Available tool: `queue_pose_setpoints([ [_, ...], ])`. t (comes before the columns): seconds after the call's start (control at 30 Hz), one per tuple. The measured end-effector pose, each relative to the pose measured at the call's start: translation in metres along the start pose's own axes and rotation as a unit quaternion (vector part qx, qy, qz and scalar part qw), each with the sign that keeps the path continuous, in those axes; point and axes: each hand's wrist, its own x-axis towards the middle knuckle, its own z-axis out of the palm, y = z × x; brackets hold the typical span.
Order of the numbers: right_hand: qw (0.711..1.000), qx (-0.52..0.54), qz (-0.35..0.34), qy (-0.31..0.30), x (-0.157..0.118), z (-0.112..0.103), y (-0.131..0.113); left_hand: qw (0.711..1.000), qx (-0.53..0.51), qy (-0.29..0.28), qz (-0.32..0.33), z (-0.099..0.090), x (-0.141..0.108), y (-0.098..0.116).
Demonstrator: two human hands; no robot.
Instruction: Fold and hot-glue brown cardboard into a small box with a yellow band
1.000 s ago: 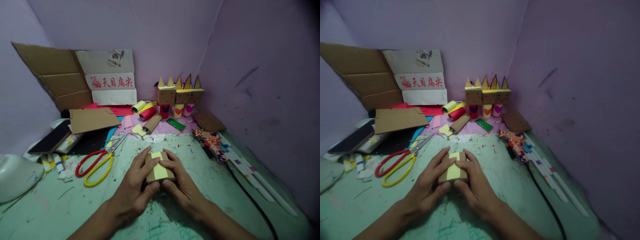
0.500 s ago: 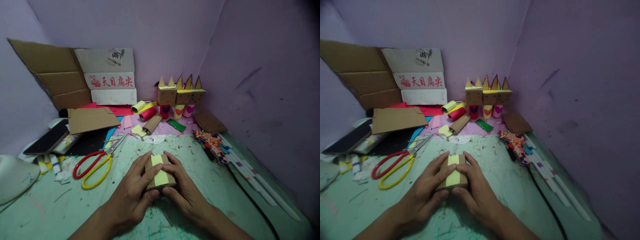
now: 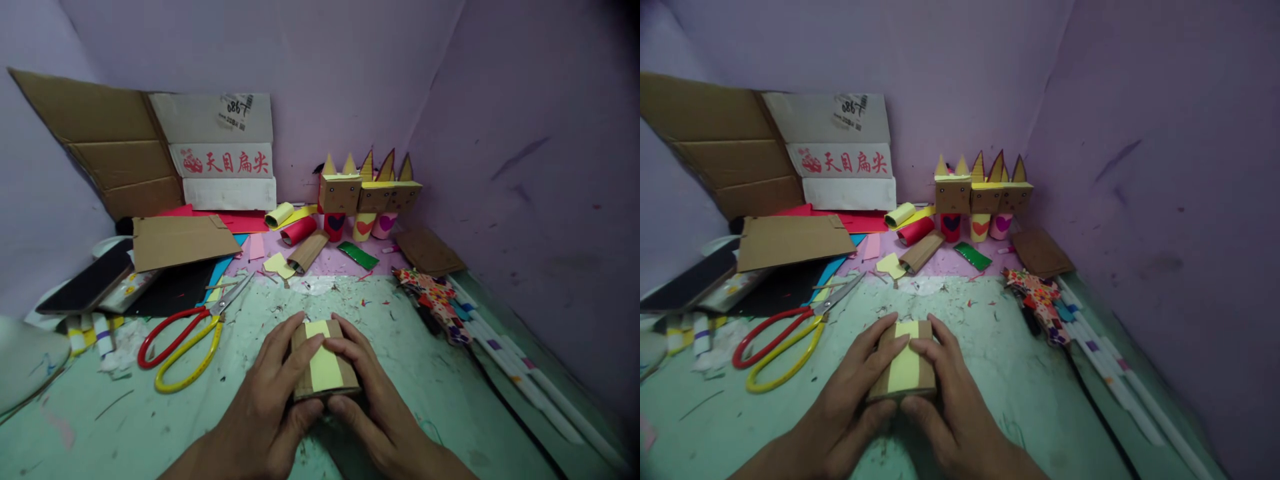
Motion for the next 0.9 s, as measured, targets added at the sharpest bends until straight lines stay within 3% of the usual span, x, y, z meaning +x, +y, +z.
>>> queue_pose_setpoints([
  [0.4, 0.998, -0.055, -0.03, -0.008, -0.0036, -0.0016, 0.005, 1.0, 0.014, 0.012, 0.016, 0.0033, -0.0031, -0.0026],
  [0.5, 0.997, -0.054, -0.054, 0.016, -0.0036, -0.0023, 0.0047, 1.0, 0.008, 0.006, 0.024, 0.0017, -0.0024, -0.0026],
  [0.63, 0.997, -0.019, -0.035, 0.064, -0.0031, -0.0019, 0.0022, 0.999, 0.012, 0.008, 0.031, 0.0012, -0.0015, -0.0039],
  [0.9, 0.999, 0.002, -0.032, 0.036, -0.0001, -0.0044, -0.0029, 0.999, 0.011, 0.017, 0.028, 0.0037, -0.0021, -0.0038],
])
